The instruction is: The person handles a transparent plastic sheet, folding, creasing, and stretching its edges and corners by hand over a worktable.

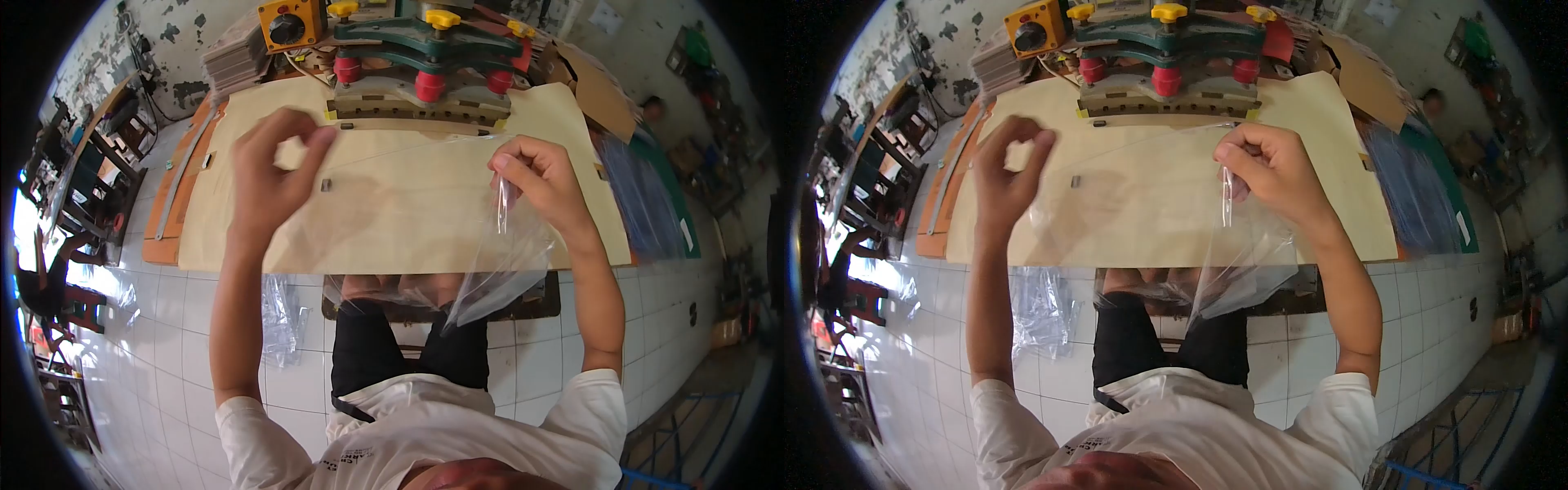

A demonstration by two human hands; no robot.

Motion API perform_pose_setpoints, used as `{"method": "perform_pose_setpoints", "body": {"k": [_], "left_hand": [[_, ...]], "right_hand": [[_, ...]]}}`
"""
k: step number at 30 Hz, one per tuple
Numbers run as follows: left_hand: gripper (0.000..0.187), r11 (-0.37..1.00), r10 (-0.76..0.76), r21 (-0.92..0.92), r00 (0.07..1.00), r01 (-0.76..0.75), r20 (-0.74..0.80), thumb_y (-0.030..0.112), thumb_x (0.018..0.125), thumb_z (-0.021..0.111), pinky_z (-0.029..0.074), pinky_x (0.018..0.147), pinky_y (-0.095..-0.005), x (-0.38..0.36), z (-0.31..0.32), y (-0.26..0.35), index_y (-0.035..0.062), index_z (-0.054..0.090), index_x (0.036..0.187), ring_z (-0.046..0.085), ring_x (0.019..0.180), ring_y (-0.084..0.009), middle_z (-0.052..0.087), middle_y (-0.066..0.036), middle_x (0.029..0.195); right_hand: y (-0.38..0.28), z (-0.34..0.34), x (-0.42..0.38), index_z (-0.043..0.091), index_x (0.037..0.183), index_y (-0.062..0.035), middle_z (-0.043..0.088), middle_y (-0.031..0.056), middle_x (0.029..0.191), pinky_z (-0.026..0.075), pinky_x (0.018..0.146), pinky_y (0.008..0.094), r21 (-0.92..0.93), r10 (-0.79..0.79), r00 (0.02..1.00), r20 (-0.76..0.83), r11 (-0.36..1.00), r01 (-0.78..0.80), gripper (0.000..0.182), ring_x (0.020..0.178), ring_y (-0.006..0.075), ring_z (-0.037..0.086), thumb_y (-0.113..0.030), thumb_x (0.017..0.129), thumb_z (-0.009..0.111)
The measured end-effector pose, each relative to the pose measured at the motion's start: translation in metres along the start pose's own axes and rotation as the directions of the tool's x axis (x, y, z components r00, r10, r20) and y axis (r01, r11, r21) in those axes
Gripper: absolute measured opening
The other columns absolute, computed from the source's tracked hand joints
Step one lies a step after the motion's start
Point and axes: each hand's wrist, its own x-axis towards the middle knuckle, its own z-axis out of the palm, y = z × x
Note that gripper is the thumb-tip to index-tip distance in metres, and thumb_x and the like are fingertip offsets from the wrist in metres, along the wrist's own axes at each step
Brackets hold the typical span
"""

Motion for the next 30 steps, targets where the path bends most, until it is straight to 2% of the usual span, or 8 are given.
{"method": "perform_pose_setpoints", "body": {"k": [4,6,7,9,14,19,22,30], "left_hand": [[0.016,0.976,0.015,-0.213,0.965,0.042,0.26,0.013,0.08,0.07,0.048,0.063,-0.028,0.034,0.047,0.018,-0.0014,0.065,0.081,0.061,0.067,-0.0165,0.064,-0.009,0.072],[0.019,0.9,-0.037,-0.322,0.787,0.294,0.615,0.015,0.085,0.068,0.047,0.071,-0.0263,0.044,0.068,0.011,-0.0028,0.064,0.09,0.058,0.076,-0.0115,0.065,-0.005,0.081],[0.019,0.899,-0.033,-0.325,0.786,0.294,0.617,0.015,0.085,0.068,0.047,0.071,-0.0263,0.046,0.078,0.007,-0.0028,0.064,0.09,0.058,0.076,-0.0115,0.065,-0.005,0.081],[0.019,0.75,-0.006,-0.401,0.611,0.526,0.791,0.015,0.087,0.066,0.048,0.07,-0.0244,0.05,0.096,-0.001,-0.0029,0.064,0.092,0.059,0.075,-0.01,0.065,-0.004,0.082],[0.015,0.693,-0.056,-0.381,0.573,0.612,0.818,0.011,0.087,0.065,0.048,0.064,-0.0221,0.044,0.114,-0.02,-0.0028,0.064,0.093,0.058,0.07,-0.0072,0.065,-0.004,0.08],[0.016,0.645,-0.069,-0.454,0.639,0.615,0.766,0.011,0.086,0.065,0.043,0.053,-0.0206,0.028,0.123,-0.028,-0.0049,0.065,0.084,0.055,0.059,-0.0049,0.061,-0.003,0.066],[0.011,0.646,-0.154,-0.344,0.557,0.682,0.816,0.006,0.086,0.065,0.046,0.058,-0.0216,0.028,0.108,-0.02,-0.005,0.065,0.087,0.056,0.064,-0.0074,0.064,-0.004,0.073],[0.011,0.641,-0.185,-0.289,0.508,0.711,0.841,0.005,0.086,0.066,0.046,0.057,-0.0213,0.029,0.097,-0.024,-0.0051,0.065,0.084,0.057,0.063,-0.0075,0.063,-0.004,0.071]], "right_hand": [[0.002,0.004,0.024,0.06,0.079,0.002,0.059,0.0028,0.064,0.047,0.049,0.0215,0.002,0.016,0.992,0.128,1.0,-0.017,0.017,0.054,0.0075,0.057,-0.012,0.089,0.059],[0.004,0.006,0.035,0.06,0.078,0.0023,0.058,0.0029,0.063,0.046,0.047,0.0217,-0.016,0.017,0.987,0.159,1.0,-0.014,0.018,0.052,0.0079,0.057,-0.012,0.088,0.059],[0.005,0.008,0.039,0.06,0.078,0.0017,0.058,0.0025,0.063,0.046,0.047,0.0213,-0.023,0.035,0.981,0.189,0.999,-0.031,0.017,0.052,0.0076,0.057,-0.012,0.089,0.06],[0.009,0.007,0.047,0.059,0.077,0.0011,0.058,0.0022,0.064,0.045,0.047,0.0209,-0.033,0.053,0.975,0.214,0.998,-0.047,0.017,0.052,0.0073,0.057,-0.011,0.089,0.061],[0.04,0.0,0.062,0.059,0.076,0.0027,0.059,0.0051,0.063,0.046,0.043,0.0226,0.017,0.078,0.952,0.295,0.996,-0.087,0.019,0.05,0.0094,0.058,-0.012,0.088,0.06],[0.049,0.002,0.055,0.059,0.076,0.0035,0.058,0.0058,0.061,0.046,0.042,0.023,0.069,0.184,0.933,0.309,0.974,-0.215,0.022,0.048,0.0089,0.056,-0.014,0.089,0.059],[0.052,0.001,0.052,0.058,0.077,0.0037,0.058,0.0059,0.061,0.045,0.041,0.0228,0.088,0.107,0.943,0.316,0.986,-0.142,0.022,0.047,0.0085,0.055,-0.014,0.09,0.057],[0.052,0.0,0.05,0.057,0.075,0.0034,0.057,0.0049,0.059,0.045,0.04,0.0225,0.114,0.076,0.93,0.359,0.986,-0.124,0.023,0.046,0.0078,0.054,-0.012,0.091,0.055]]}}
